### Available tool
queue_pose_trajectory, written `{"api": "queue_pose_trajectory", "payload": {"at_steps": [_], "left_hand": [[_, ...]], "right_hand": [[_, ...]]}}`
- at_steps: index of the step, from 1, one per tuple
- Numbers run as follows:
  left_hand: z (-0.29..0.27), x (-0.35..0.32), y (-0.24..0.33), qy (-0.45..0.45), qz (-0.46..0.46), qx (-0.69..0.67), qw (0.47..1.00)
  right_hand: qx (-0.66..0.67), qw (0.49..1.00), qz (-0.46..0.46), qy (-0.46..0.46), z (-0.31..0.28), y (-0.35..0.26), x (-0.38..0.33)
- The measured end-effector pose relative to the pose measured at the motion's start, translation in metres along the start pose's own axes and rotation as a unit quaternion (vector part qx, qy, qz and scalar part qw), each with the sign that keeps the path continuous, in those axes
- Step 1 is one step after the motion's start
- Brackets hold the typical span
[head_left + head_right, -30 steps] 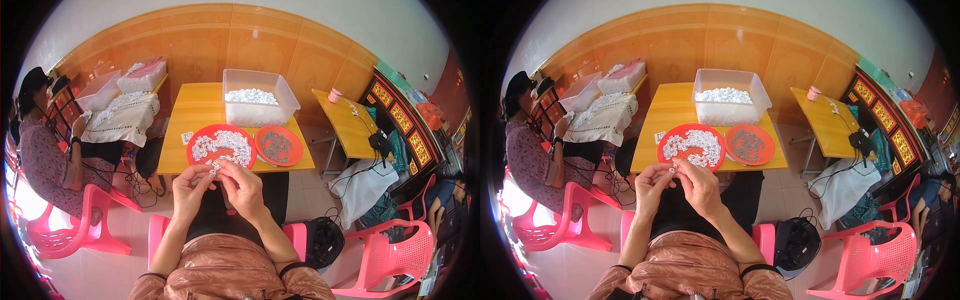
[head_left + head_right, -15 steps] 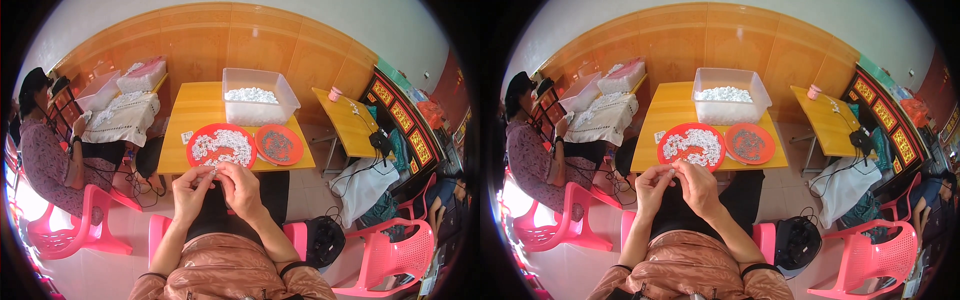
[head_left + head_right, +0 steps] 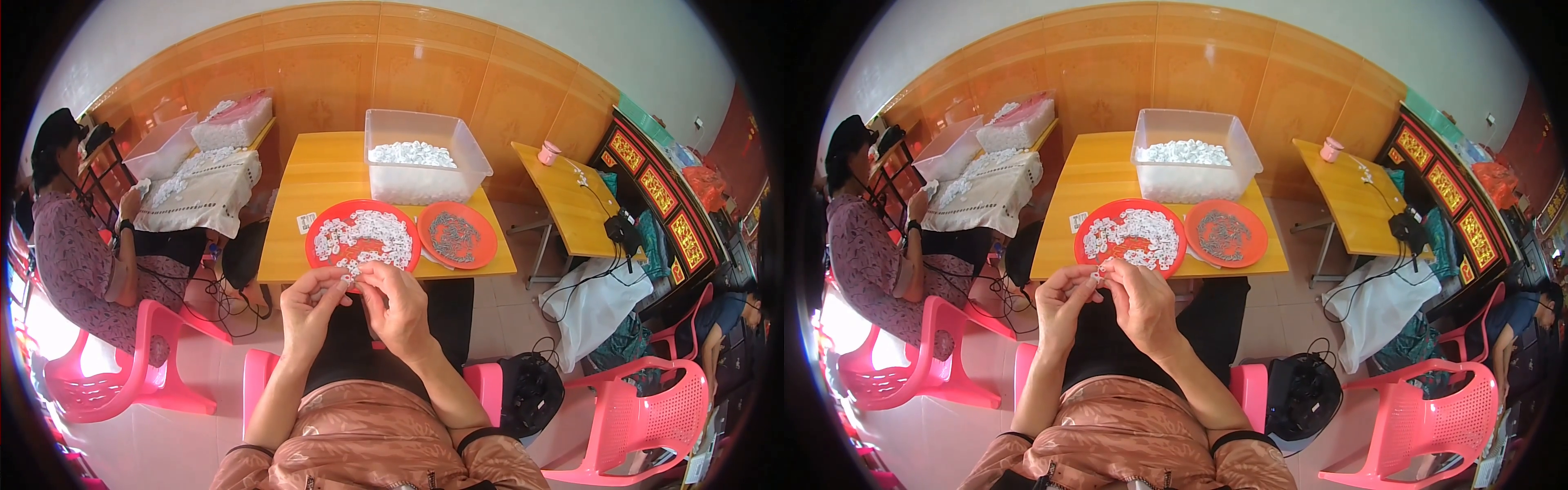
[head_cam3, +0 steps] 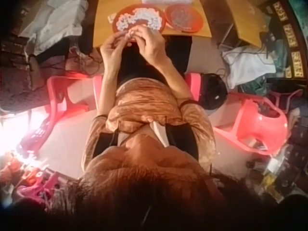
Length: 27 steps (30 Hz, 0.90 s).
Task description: Sorting small white circular components from a red plate into a plastic container by hand.
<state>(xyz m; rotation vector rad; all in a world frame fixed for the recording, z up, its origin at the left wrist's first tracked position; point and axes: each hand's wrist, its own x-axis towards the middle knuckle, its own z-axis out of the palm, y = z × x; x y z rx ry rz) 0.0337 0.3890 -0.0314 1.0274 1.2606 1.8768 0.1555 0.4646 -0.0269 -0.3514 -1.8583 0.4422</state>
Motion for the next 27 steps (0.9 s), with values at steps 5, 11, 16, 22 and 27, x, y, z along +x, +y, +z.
{"api": "queue_pose_trajectory", "payload": {"at_steps": [5,11,16,22,27], "left_hand": [[0.0014,-0.0009,-0.0006,-0.007,0.005,0.001,1.000],[0.0025,-0.0008,-0.0013,-0.002,0.001,0.002,1.000],[0.0019,-0.0007,-0.0006,-0.002,-0.004,0.006,1.000],[0.0022,-0.0006,-0.0017,-0.001,0.005,0.013,1.000],[0.0029,-0.0015,0.0008,-0.002,-0.001,0.023,1.000]], "right_hand": [[-0.010,1.000,-0.004,0.006,-0.0009,-0.0033,0.0014],[-0.008,1.000,-0.002,-0.005,-0.0010,-0.0017,0.0003],[0.007,1.000,0.002,-0.007,0.0013,-0.0006,-0.0004],[0.059,0.997,0.056,-0.015,0.0031,0.0033,-0.0051],[0.064,0.996,0.061,-0.015,0.0036,0.0031,-0.0048]]}}
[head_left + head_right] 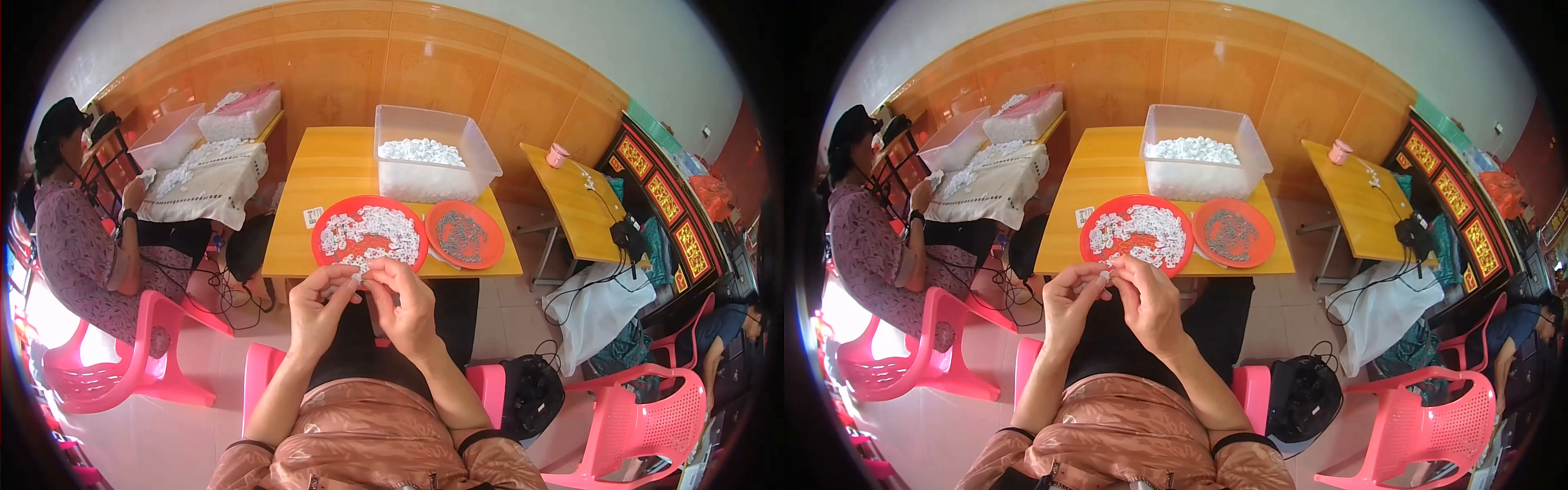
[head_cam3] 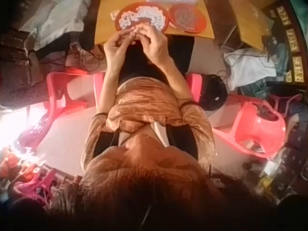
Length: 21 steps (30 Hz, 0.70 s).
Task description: Sorting small white circular components from a red plate into a plastic container by hand.
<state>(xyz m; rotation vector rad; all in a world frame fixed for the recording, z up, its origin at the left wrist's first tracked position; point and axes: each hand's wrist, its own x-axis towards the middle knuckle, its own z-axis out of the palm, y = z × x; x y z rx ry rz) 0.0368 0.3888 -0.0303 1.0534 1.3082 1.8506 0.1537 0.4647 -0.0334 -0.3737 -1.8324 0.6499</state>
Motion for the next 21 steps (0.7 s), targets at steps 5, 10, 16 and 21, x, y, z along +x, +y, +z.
{"api": "queue_pose_trajectory", "payload": {"at_steps": [5,10,16,21], "left_hand": [[-0.0013,0.0010,-0.0015,0.000,-0.003,0.008,1.000],[-0.0014,0.0006,-0.0013,0.000,0.004,0.012,1.000],[0.0008,-0.0007,0.0018,0.017,0.040,0.083,0.996],[0.0019,-0.0015,0.0027,0.018,0.053,0.110,0.992]], "right_hand": [[0.018,1.000,0.005,0.005,0.0012,0.0022,0.0002],[0.011,1.000,-0.017,0.001,0.0014,0.0029,0.0002],[0.003,1.000,-0.016,-0.019,-0.0015,0.0031,-0.0008],[0.006,1.000,-0.012,-0.017,-0.0015,0.0037,-0.0014]]}}
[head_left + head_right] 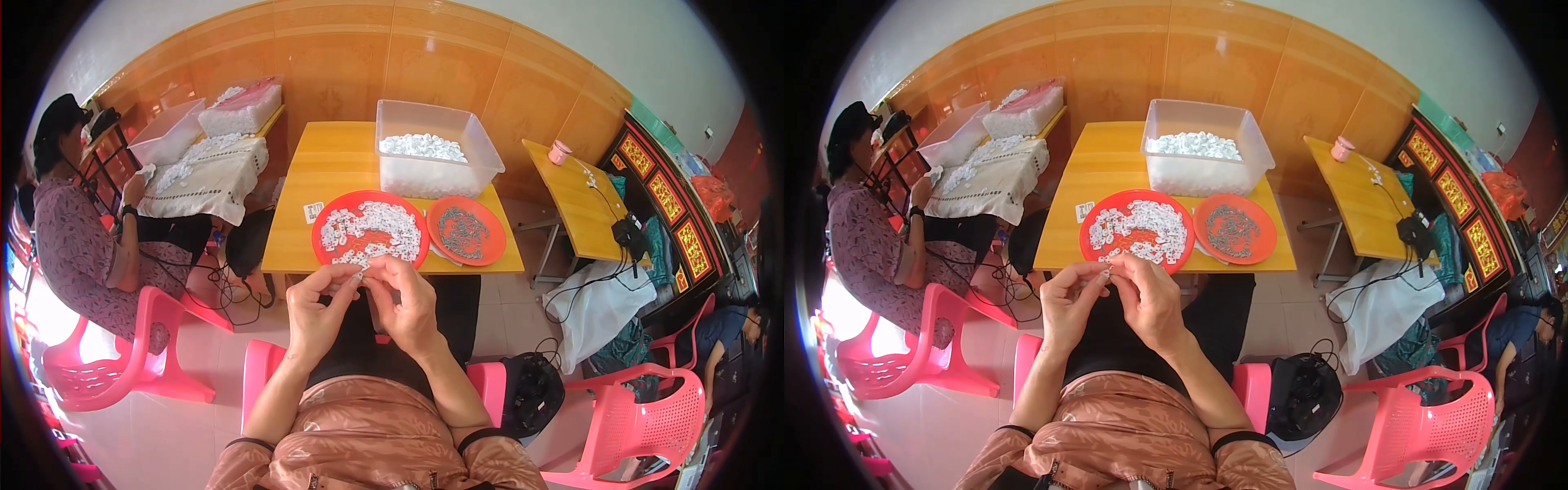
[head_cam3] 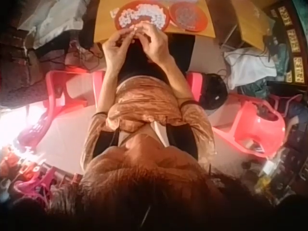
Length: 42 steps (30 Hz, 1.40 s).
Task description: Sorting small white circular components from a red plate into a plastic container by hand.
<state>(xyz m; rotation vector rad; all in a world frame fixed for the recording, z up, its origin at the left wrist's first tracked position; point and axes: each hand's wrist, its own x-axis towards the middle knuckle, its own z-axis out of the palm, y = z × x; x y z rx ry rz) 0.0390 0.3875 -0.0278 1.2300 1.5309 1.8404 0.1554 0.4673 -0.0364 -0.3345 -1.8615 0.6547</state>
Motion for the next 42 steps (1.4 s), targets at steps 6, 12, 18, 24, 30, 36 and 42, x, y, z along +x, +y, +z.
{"api": "queue_pose_trajectory", "payload": {"at_steps": [6,12,18,24,30,36,42], "left_hand": [[-0.0020,0.0011,-0.0023,-0.017,-0.035,-0.070,0.997],[-0.0035,0.0022,0.0009,-0.024,-0.091,-0.160,0.983],[-0.0032,0.0023,-0.0020,-0.025,-0.081,-0.153,0.985],[-0.0031,0.0016,-0.0006,-0.026,-0.079,-0.134,0.987],[-0.0022,0.0018,-0.0004,-0.026,-0.086,-0.141,0.986],[-0.0017,0.0001,-0.0019,-0.025,-0.051,-0.088,0.994],[0.0004,0.0008,-0.0028,-0.012,-0.009,-0.015,1.000]], "right_hand": [[0.027,0.999,0.017,-0.008,-0.0011,-0.0005,0.0009],[0.022,1.000,0.011,-0.010,-0.0019,-0.0002,0.0011],[0.009,1.000,0.007,-0.010,-0.0015,0.0001,0.0007],[0.044,0.999,0.027,-0.001,-0.0009,-0.0026,0.0018],[0.070,0.996,0.047,-0.014,-0.0025,-0.0042,0.0031],[0.057,0.998,0.027,-0.007,-0.0016,-0.0023,0.0024],[0.058,0.998,0.011,0.009,0.0015,0.0001,0.0006]]}}
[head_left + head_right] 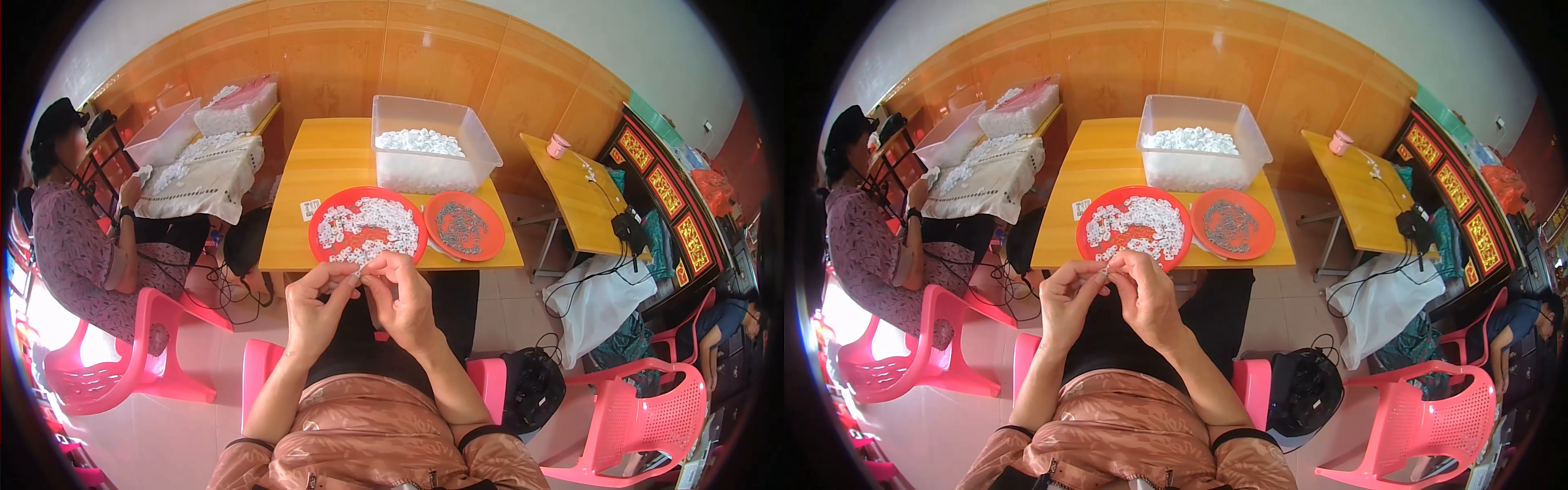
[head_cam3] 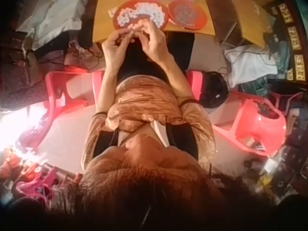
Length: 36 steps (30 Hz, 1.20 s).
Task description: Sorting small white circular components from a red plate into a plastic container by hand.
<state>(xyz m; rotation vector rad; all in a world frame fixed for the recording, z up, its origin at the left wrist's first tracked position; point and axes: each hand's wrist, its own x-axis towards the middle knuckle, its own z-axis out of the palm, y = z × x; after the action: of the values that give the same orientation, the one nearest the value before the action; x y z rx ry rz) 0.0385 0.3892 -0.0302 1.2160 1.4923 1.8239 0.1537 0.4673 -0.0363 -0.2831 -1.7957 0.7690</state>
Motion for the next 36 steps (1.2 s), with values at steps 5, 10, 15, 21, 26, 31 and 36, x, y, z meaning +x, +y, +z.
{"api": "queue_pose_trajectory", "payload": {"at_steps": [5,10,15,21,26,31,36], "left_hand": [[0.000,0.000,-0.004,-0.003,-0.007,0.003,1.000],[0.002,-0.001,-0.011,-0.006,-0.009,-0.012,1.000],[0.004,0.004,-0.018,-0.007,-0.018,-0.037,0.999],[-0.010,0.015,-0.024,0.020,-0.084,-0.152,0.985],[-0.033,0.026,-0.031,0.088,-0.113,-0.224,0.964],[-0.037,0.027,-0.028,0.089,-0.126,-0.263,0.952],[-0.036,0.025,-0.029,0.080,-0.133,-0.277,0.948]], "right_hand": [[0.016,0.999,0.030,0.003,-0.001,-0.002,-0.001],[0.058,0.995,0.081,0.021,-0.001,0.007,-0.005],[0.070,0.990,0.121,0.007,-0.001,0.015,-0.005],[0.061,0.978,0.201,-0.019,-0.011,0.022,0.006],[-0.119,0.960,0.239,-0.079,-0.022,0.068,0.009],[-0.219,0.950,0.164,-0.149,-0.008,0.112,-0.001],[-0.360,0.880,0.146,-0.274,-0.010,0.121,0.016]]}}
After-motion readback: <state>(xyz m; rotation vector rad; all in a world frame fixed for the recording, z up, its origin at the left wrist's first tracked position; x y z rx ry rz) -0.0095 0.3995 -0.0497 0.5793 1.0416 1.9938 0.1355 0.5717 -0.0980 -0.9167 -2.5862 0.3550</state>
